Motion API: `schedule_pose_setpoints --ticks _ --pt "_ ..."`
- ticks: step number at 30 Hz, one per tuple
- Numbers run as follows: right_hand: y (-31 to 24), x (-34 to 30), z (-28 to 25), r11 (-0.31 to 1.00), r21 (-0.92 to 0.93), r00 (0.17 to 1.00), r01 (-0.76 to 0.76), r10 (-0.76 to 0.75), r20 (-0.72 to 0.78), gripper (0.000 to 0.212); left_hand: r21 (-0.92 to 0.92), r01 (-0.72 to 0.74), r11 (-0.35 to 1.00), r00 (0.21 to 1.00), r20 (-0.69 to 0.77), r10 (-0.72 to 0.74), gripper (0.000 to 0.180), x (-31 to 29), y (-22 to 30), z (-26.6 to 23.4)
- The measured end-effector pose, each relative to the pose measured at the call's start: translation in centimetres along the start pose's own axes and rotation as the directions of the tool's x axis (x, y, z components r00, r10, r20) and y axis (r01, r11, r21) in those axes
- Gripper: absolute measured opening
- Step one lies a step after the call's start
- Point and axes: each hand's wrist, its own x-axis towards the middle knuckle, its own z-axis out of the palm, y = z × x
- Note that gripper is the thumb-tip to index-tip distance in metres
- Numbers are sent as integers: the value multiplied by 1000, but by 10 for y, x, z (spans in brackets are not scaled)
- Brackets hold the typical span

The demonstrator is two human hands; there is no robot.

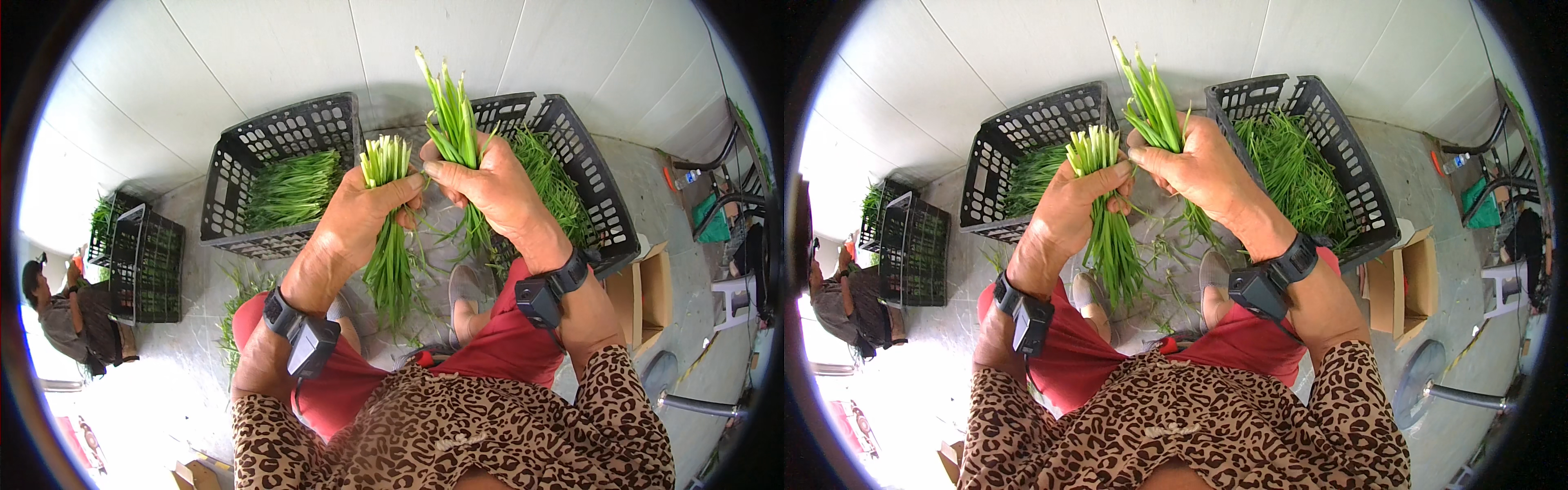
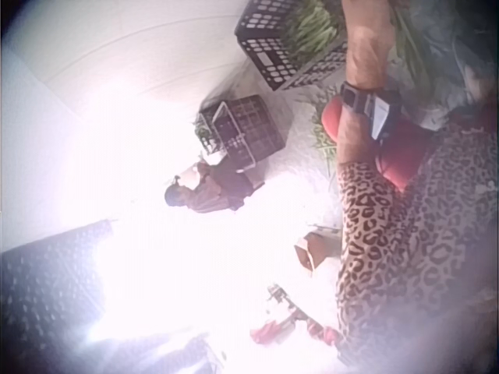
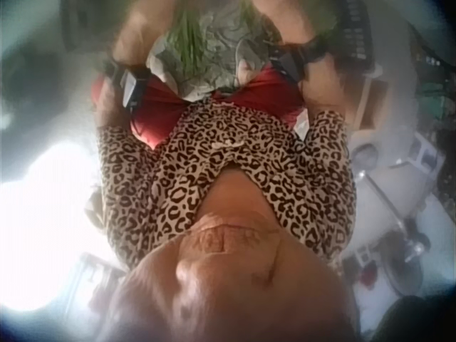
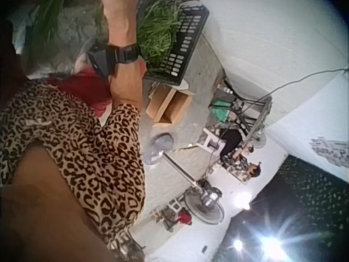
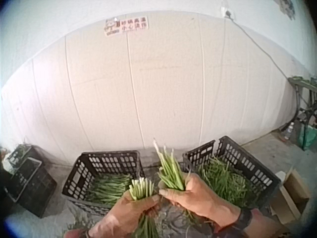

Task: The recorder is sorting and cleaning bundles of green vegetables, removing damaged stalks.

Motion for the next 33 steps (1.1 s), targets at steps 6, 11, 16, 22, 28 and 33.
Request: schedule_pose_setpoints --ticks 6,11,16,22,28,33 --pt "2 0 2 999 -40 1000 9 -9 11 11 -41 -11 999 1000 -5 11 8 1 -2 1" --pt "4 0 1 998 -64 1000 14 -13 19 11 -34 -21 999 1000 -10 21 7 1 -2 2" --pt "3 0 1 986 -139 995 93 -95 -9 10 -32 -14 999 1000 -2 14 8 1 -1 2" --pt "3 2 -4 992 -13 988 123 -124 -94 9 -18 12 1000 1000 26 -11 13 2 -2 -2" --pt "2 4 -7 990 32 985 134 -129 -115 9 -14 -12 1000 1000 28 12 13 1 0 -4" --pt "0 5 -11 987 80 979 142 -128 -156 11 -30 -7 1000 999 33 8 13 1 -1 -8"
